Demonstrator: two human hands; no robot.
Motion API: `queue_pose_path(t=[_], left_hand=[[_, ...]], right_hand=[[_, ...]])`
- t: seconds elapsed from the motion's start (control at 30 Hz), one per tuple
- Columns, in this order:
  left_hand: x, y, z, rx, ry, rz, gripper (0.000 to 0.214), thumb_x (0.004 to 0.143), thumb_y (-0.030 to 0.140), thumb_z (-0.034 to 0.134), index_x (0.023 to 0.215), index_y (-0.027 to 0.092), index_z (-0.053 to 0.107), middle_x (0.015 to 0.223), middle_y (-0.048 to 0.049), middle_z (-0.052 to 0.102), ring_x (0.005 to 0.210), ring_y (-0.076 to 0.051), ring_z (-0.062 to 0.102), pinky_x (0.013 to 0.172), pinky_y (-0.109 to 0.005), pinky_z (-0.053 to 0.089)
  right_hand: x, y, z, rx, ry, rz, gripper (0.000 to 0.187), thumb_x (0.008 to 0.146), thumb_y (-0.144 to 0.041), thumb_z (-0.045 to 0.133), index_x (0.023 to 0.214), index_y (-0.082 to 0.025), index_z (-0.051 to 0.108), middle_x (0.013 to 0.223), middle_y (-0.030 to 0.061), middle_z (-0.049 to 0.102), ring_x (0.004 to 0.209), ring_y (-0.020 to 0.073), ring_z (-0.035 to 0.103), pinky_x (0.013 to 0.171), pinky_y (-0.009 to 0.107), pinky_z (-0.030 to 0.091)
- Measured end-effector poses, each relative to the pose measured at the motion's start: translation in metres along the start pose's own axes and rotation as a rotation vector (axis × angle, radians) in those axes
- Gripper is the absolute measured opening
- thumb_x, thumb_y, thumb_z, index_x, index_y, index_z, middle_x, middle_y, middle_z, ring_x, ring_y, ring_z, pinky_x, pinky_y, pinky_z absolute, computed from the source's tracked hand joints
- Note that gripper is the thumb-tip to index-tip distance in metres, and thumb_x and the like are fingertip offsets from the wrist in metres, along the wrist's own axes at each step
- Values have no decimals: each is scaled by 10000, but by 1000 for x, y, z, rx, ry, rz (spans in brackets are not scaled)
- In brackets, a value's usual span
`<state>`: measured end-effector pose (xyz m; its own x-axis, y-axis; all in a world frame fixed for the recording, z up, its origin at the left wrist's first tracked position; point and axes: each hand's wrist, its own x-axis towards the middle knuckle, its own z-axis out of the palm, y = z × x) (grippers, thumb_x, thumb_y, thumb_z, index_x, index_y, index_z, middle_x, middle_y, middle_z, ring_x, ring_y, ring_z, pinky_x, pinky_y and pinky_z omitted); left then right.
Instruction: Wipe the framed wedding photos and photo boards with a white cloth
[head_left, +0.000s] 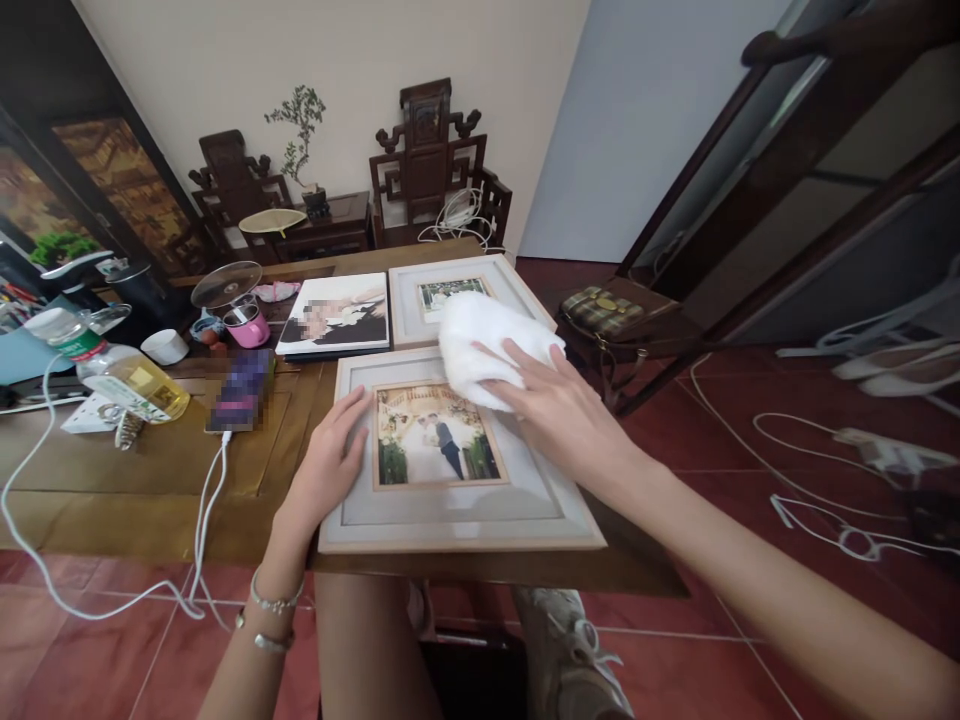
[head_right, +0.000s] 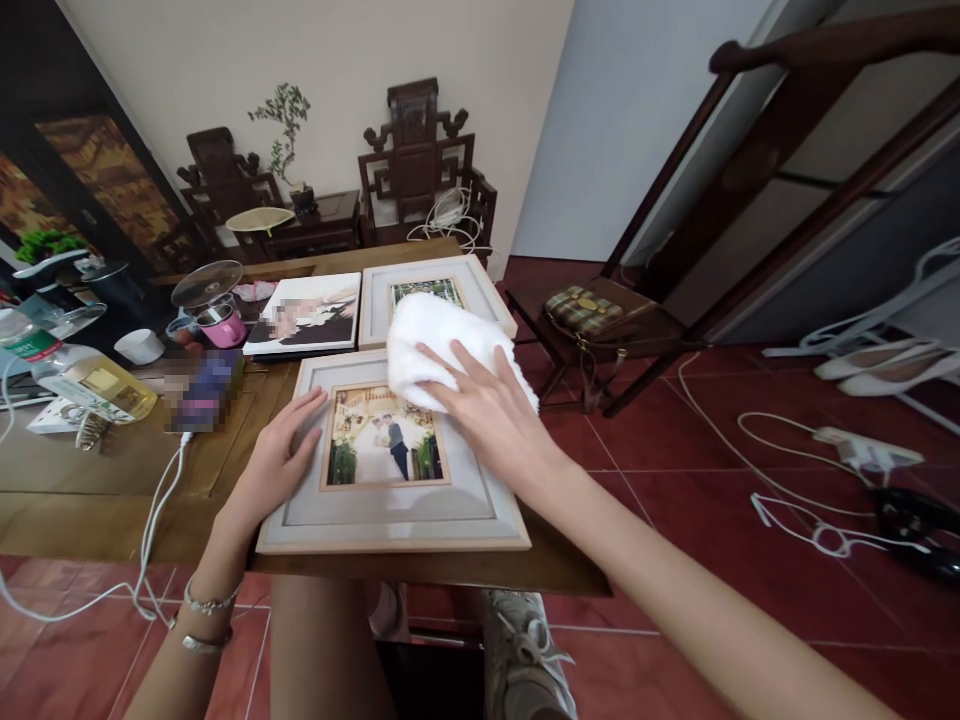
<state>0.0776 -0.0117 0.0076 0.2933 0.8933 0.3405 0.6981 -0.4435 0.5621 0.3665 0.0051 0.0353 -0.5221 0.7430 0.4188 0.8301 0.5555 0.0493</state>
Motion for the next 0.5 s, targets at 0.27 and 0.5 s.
queue_pose_path(t=[0.27,0.5], left_hand=[[-2,2,-12,-758,277,-624,891,644,95,747,1443,215,373,1495,-167,446,1293,-307,536,1027,-429,485],[-37,33,-19,-947,63,-996,508,635,288,842,1072,154,622,983,-108,761,760,-218,734,698,-304,606]], right_hand=[[-54,9,27,113,299,85,398,772,95,412,932,-178,654,1395,162,550,1353,333,421,1042,509,476],[-48,3,25,200,292,-106,364,817,76,389,898,-170,645,1399,180,543,1362,281,413,1042,507,472]])
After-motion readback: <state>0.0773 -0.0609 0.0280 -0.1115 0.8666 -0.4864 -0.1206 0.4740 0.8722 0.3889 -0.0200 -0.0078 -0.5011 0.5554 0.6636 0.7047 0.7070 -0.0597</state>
